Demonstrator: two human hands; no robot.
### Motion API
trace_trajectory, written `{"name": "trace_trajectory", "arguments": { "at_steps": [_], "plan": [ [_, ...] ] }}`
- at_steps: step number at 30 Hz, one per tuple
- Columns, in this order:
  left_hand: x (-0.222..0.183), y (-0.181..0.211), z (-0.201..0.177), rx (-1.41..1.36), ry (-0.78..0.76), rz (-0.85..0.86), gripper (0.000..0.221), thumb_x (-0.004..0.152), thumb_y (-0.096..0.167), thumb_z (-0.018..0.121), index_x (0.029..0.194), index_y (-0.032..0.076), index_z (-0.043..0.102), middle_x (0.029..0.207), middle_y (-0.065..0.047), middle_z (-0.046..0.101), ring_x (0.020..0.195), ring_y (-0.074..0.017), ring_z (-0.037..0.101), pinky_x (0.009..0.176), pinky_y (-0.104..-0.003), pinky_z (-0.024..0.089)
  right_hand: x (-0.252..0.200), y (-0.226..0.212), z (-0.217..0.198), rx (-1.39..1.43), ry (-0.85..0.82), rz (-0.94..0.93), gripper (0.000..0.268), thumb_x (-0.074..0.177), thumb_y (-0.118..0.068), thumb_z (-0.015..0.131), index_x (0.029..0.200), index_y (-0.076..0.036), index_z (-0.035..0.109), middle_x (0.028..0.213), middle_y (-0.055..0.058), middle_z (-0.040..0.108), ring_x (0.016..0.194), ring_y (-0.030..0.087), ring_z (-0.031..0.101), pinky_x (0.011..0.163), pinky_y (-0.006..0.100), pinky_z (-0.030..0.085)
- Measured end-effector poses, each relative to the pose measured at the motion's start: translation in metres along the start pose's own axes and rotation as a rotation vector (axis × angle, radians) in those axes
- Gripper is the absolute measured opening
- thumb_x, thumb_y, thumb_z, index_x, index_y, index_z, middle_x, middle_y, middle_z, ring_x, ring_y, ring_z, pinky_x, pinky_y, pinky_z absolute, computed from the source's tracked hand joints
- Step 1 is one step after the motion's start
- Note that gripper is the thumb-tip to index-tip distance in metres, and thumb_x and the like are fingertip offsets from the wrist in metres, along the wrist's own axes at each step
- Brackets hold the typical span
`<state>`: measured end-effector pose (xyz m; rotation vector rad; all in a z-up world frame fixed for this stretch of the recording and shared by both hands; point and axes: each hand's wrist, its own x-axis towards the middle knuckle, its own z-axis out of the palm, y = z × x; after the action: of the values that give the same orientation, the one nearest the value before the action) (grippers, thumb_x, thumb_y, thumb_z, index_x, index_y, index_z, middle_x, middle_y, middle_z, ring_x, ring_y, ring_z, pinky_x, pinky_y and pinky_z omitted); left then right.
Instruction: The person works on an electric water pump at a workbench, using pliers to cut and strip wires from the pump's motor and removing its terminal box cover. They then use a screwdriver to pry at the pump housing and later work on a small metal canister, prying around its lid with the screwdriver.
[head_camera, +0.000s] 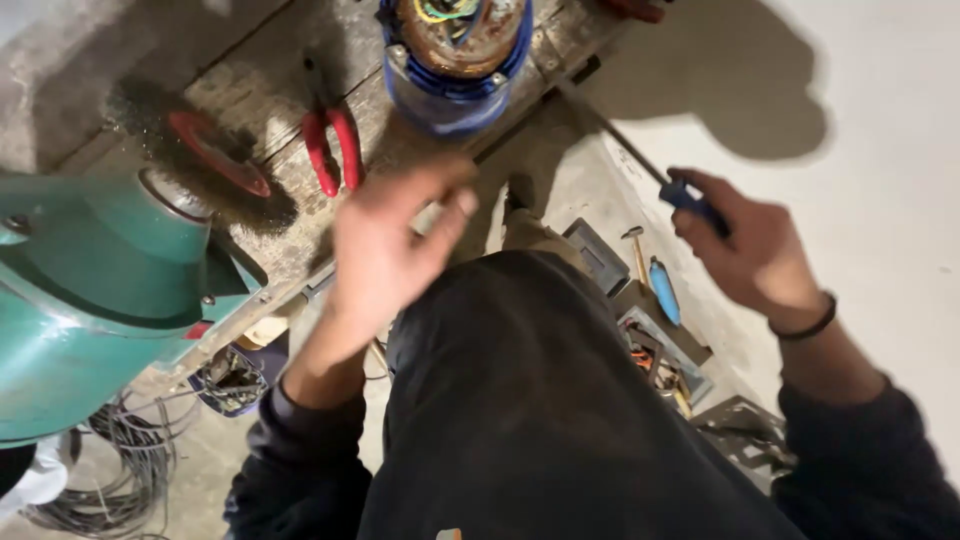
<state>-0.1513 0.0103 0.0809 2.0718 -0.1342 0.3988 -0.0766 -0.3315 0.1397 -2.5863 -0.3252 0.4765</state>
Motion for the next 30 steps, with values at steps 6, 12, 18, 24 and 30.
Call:
{"name": "trace_trajectory", "arguments": {
  "at_steps": [6, 12, 18, 24, 30],
  "plan": [
    [0.040, -0.043, 0.002, 0.212, 0.164, -0.130, 0.047, 0.097, 0.026, 0.089, 0.129, 0.004, 0.064, 0.128, -0.015, 0.071, 0.120, -0.0315, 0.069, 0.102, -0.043, 0.057, 0.038, 0.000, -0.021, -0.064, -0.059, -0.194, 0.040, 0.104, -0.027, 0.060, 0.140, -0.010, 0.065, 0.079, 0.007, 0.073, 0.064, 0.015, 0.068, 0.058, 0.032, 0.051],
    [0.041, -0.104, 0.029, -0.084, 0.084, -0.095, 0.118, 0.087, 0.025, 0.106, 0.161, -0.003, 0.018, 0.165, -0.025, 0.032, 0.161, -0.0371, 0.034, 0.136, -0.045, 0.031, 0.069, -0.010, -0.034, 0.037, -0.278, -0.108, 0.043, 0.103, -0.030, 0.053, 0.140, -0.012, 0.064, 0.072, 0.002, 0.070, 0.051, 0.013, 0.061, 0.050, 0.031, 0.050],
    [0.058, -0.123, 0.047, -0.551, 0.000, -0.058, 0.127, 0.084, 0.015, 0.107, 0.164, 0.002, 0.009, 0.166, -0.017, 0.034, 0.151, -0.0250, 0.037, 0.130, -0.038, 0.032, 0.088, -0.025, -0.050, -0.033, -0.416, 0.059, 0.043, 0.103, -0.039, 0.051, 0.139, -0.018, 0.064, 0.069, 0.004, 0.069, 0.048, 0.016, 0.060, 0.047, 0.035, 0.052],
    [0.062, -0.119, 0.063, -0.695, 0.091, -0.087, 0.124, 0.080, 0.009, 0.107, 0.162, 0.004, 0.014, 0.157, -0.015, 0.047, 0.142, -0.0236, 0.049, 0.126, -0.038, 0.040, 0.091, -0.075, -0.072, -0.331, -0.536, 0.196, 0.047, 0.108, -0.043, 0.043, 0.143, -0.019, 0.064, 0.078, 0.008, 0.069, 0.057, 0.020, 0.069, 0.055, 0.036, 0.057],
    [0.057, -0.130, 0.070, -0.441, 0.144, -0.084, 0.128, 0.077, 0.009, 0.109, 0.159, 0.005, 0.010, 0.154, -0.013, 0.045, 0.143, -0.0242, 0.052, 0.125, -0.038, 0.045, 0.090, -0.074, -0.063, -0.517, -0.541, 0.049, 0.045, 0.109, -0.042, 0.039, 0.130, -0.016, 0.069, 0.064, 0.010, 0.065, 0.055, 0.025, 0.063, 0.060, 0.042, 0.050]
  ]
}}
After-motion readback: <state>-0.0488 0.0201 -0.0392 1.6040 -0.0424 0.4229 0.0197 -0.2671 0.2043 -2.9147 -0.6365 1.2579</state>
